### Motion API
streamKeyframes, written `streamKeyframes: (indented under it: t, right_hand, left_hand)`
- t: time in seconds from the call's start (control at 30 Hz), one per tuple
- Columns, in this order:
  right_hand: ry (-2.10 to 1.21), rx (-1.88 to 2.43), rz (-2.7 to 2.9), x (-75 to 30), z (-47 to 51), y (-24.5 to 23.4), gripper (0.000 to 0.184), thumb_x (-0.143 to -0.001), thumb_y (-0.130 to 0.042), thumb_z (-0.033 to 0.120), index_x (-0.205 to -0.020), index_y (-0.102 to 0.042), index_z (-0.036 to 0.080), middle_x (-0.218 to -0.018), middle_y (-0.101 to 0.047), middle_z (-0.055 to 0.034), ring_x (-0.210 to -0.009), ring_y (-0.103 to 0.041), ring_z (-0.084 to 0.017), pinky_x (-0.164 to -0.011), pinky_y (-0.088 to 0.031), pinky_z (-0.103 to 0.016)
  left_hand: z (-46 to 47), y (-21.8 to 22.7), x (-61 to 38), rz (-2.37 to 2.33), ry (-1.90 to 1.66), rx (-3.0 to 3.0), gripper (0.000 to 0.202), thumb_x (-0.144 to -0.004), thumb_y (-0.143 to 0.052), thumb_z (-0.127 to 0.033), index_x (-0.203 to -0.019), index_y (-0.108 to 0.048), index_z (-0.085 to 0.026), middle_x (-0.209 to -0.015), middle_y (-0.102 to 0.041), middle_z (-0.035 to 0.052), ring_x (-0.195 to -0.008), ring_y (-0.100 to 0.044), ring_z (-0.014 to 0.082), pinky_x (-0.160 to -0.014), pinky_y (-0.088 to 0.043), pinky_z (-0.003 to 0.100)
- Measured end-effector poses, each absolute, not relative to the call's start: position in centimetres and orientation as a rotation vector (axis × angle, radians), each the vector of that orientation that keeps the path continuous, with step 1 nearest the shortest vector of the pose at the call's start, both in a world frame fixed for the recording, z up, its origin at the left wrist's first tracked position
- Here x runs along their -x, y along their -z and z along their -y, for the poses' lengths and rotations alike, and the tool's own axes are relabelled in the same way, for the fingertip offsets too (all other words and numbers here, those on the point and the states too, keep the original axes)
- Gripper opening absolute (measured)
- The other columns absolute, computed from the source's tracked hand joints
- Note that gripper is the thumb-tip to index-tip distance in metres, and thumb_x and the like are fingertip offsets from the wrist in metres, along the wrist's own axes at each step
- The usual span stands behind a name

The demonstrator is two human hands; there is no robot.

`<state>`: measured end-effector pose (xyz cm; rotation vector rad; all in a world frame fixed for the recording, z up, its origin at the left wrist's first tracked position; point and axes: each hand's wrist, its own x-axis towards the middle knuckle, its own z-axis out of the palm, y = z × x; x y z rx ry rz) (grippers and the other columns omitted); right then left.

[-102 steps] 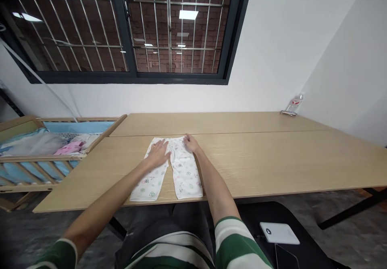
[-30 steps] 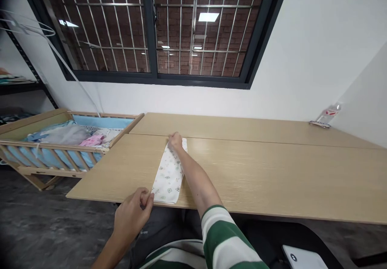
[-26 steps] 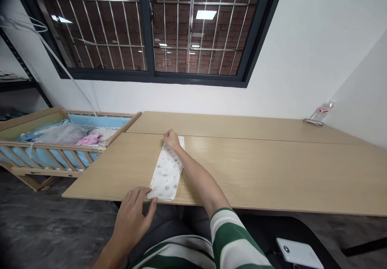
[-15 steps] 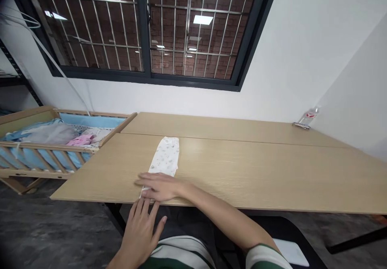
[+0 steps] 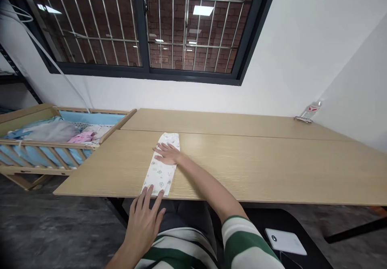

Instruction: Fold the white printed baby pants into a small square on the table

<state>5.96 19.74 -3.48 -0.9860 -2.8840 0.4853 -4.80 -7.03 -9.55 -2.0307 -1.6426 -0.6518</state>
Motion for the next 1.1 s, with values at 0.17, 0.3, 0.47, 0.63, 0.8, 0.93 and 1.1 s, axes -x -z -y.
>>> streamKeyframes:
  t: [0.17,0.3,0.47,0.63,0.8,0.93,1.1]
  right_hand:
    - [-0.355,1.2,2.785,-5.8,-25.1,3.7,0.065,-0.103,-0.033,0.06,-0.159,-0.031,0.027,-0.167,-0.015,-0.0072,-0.156,-0.008,-0.028,-0.124,-0.006,-0.051]
    - [-0.332,1.202,2.743,-6.1,-27.1,3.9,0.064,-0.104,-0.033,0.053,-0.159,-0.032,0.02,-0.167,-0.018,-0.0091,-0.155,-0.014,-0.027,-0.124,-0.013,-0.044]
    - [-0.098,1.146,2.73,-5.9,-26.4,3.4,0.058,-0.104,-0.037,0.04,-0.154,-0.039,0.01,-0.163,-0.029,-0.016,-0.153,-0.022,-0.027,-0.124,-0.014,-0.04]
    - [0.091,0.958,2.662,-5.9,-21.5,1.9,0.044,-0.097,-0.049,0.023,-0.139,-0.054,0.012,-0.151,-0.047,-0.0193,-0.138,-0.044,-0.031,-0.116,-0.029,-0.045]
    - [-0.204,0.836,2.611,-7.8,-12.4,0.1,0.026,-0.102,-0.044,0.029,-0.105,-0.067,0.016,-0.1,-0.069,-0.0113,-0.094,-0.064,-0.023,-0.087,-0.047,-0.034]
    - [-0.433,0.787,2.591,-10.6,-5.5,-0.4,0.023,-0.101,-0.051,0.034,-0.103,-0.068,0.019,-0.096,-0.07,-0.008,-0.091,-0.065,-0.021,-0.084,-0.048,-0.032]
    - [-0.234,0.812,2.62,-13.0,-0.8,2.2,0.035,-0.092,-0.068,0.038,-0.123,-0.063,0.023,-0.124,-0.066,-0.0114,-0.116,-0.06,-0.028,-0.099,-0.047,-0.041]
  left_hand:
    - [7.1,9.6,4.5,1.653,0.645,2.018,0.051,-0.096,-0.056,-0.043,-0.145,-0.054,-0.029,-0.147,-0.054,0.0163,-0.132,-0.052,0.0363,-0.095,-0.047,0.047]
    - [7.1,9.3,4.4,1.671,0.648,2.019,0.048,-0.097,-0.055,-0.043,-0.143,-0.056,-0.029,-0.146,-0.056,0.0161,-0.132,-0.052,0.0363,-0.094,-0.047,0.048]
    - [7.2,9.5,4.3,1.651,0.648,2.011,0.053,-0.096,-0.056,-0.043,-0.147,-0.051,-0.029,-0.148,-0.053,0.0172,-0.132,-0.052,0.0368,-0.093,-0.046,0.047]
    - [7.1,9.4,4.6,1.639,0.714,2.029,0.054,-0.096,-0.056,-0.043,-0.148,-0.049,-0.03,-0.146,-0.055,0.0153,-0.129,-0.054,0.0351,-0.091,-0.045,0.045]
    - [5.5,8.0,8.4,1.585,0.882,2.227,0.041,-0.1,-0.052,-0.033,-0.139,-0.056,-0.024,-0.126,-0.069,0.0098,-0.111,-0.064,0.0251,-0.097,-0.045,0.043]
    - [3.8,7.4,12.3,1.444,0.901,2.446,0.031,-0.099,-0.054,-0.034,-0.127,-0.063,-0.023,-0.114,-0.072,0.0082,-0.106,-0.066,0.0229,-0.095,-0.051,0.04]
    - [3.4,7.9,13.8,1.318,0.933,2.5,0.028,-0.099,-0.048,-0.019,-0.12,-0.066,-0.026,-0.113,-0.072,0.0066,-0.102,-0.067,0.0203,-0.09,-0.055,0.036]
